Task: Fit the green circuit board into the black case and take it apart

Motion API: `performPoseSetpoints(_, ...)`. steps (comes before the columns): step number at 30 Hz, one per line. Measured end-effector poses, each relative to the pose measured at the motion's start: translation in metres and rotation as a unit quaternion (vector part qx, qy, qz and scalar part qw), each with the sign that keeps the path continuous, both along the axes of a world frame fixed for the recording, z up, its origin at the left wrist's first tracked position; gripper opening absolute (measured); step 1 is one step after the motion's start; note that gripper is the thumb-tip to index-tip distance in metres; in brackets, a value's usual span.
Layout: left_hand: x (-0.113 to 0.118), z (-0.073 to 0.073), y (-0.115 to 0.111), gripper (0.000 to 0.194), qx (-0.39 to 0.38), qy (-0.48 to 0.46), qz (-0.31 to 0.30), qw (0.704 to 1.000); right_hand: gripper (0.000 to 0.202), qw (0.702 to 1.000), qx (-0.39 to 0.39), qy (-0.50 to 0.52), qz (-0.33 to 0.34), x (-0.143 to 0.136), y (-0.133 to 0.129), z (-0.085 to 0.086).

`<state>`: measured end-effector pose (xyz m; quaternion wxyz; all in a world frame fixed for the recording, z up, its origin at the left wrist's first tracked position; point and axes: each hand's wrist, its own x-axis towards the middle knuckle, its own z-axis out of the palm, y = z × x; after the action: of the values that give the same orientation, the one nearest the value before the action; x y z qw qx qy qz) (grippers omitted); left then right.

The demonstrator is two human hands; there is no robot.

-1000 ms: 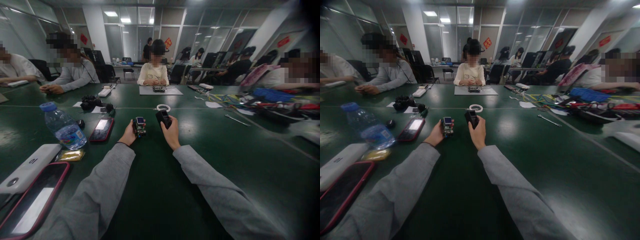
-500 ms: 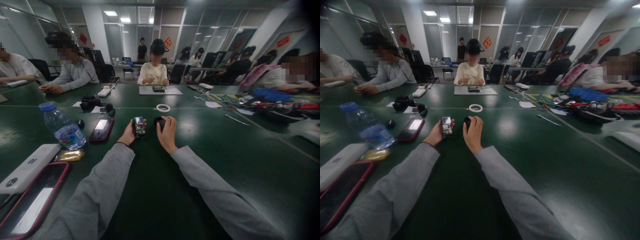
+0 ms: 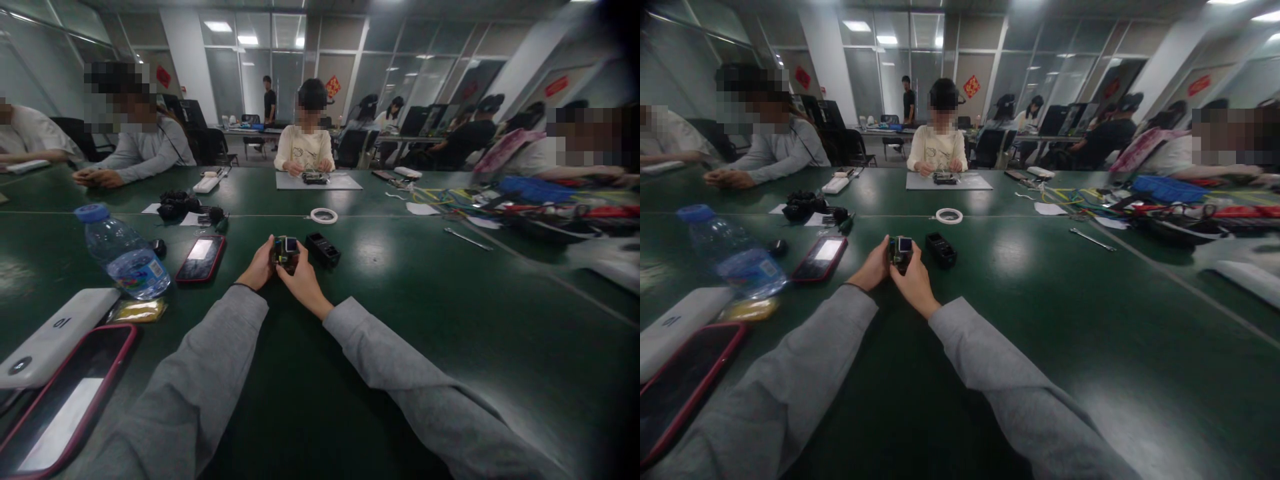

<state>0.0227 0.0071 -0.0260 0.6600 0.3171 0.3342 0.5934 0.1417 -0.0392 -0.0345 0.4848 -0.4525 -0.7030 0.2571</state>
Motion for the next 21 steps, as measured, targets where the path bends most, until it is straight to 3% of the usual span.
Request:
performPoseSetpoints(5,-0.005,-0.004,0.001,0.018,0.103,0.101,0.119,0.982,0.072,0.999,0.0,0.025,-0.039,0.003,0.001,0.001)
performPoseSetpoints(9,-0.012,-0.003,0.0,0.02,0.129,0.186,0.174,0.959,0.065,0.997,0.037,-0.001,-0.06,0.003,0.001,0.003)
performPoseSetpoints(17,-0.013,0.0,-0.006,0.021,0.11,0.261,0.188,0.941,0.053,0.984,0.113,-0.108,-0.081,0.004,-0.002,0.003)
performPoseSetpoints(21,-0.012,0.003,-0.01,0.019,0.118,0.276,0.174,0.938,0.05,0.979,0.112,-0.152,-0.078,0.004,-0.005,0.002)
